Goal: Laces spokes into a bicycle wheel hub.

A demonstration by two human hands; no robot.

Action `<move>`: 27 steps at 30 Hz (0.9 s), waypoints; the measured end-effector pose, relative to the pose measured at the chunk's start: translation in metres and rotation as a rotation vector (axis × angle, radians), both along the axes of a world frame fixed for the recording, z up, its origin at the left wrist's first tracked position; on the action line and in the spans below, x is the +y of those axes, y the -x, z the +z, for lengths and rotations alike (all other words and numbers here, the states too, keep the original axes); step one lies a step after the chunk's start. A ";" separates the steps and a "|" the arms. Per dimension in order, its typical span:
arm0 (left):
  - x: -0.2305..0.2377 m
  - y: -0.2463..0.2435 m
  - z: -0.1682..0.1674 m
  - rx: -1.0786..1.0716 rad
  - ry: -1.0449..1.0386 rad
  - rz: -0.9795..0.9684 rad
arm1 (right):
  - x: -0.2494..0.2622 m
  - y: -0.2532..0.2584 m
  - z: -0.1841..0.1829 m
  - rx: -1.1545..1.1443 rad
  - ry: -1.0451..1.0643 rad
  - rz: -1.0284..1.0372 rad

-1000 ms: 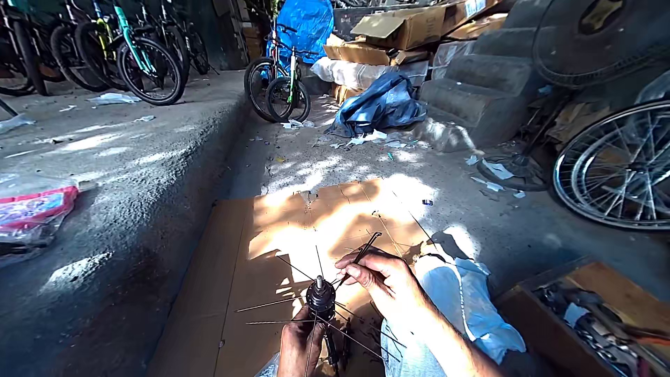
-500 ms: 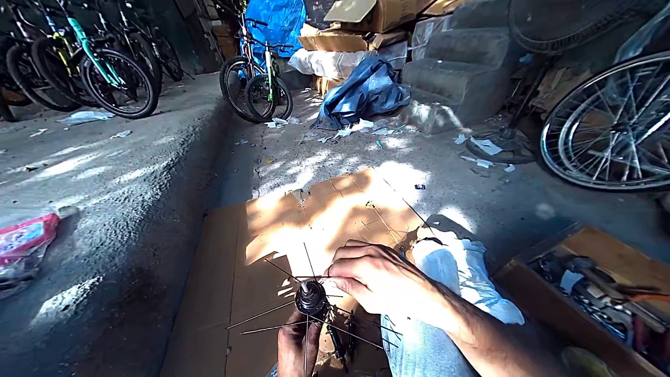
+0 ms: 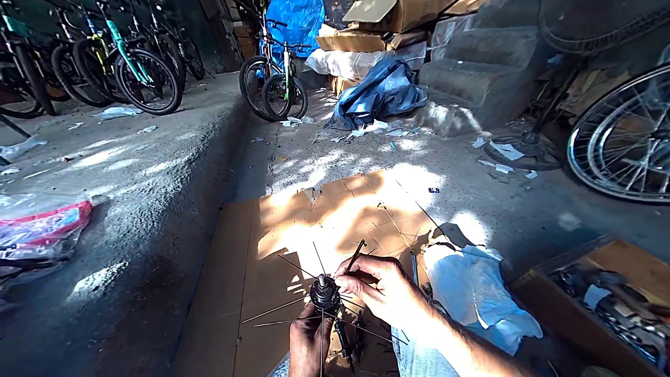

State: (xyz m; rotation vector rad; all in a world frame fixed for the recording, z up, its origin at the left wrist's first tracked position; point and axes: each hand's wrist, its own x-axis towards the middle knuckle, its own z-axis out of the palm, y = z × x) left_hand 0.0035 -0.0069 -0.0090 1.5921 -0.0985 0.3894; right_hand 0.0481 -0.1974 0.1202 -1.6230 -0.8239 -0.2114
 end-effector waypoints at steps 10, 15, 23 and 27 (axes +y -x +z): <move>0.001 0.002 0.002 0.015 0.007 0.014 | 0.001 0.001 0.003 -0.090 0.079 0.044; 0.004 0.001 0.002 0.016 -0.060 0.048 | 0.003 0.003 0.003 -0.063 0.094 0.044; 0.003 0.001 -0.001 -0.040 -0.170 0.080 | 0.011 0.010 0.032 0.178 0.740 -0.212; 0.004 0.001 -0.004 -0.050 -0.203 0.124 | 0.012 0.007 0.043 0.223 0.883 -0.145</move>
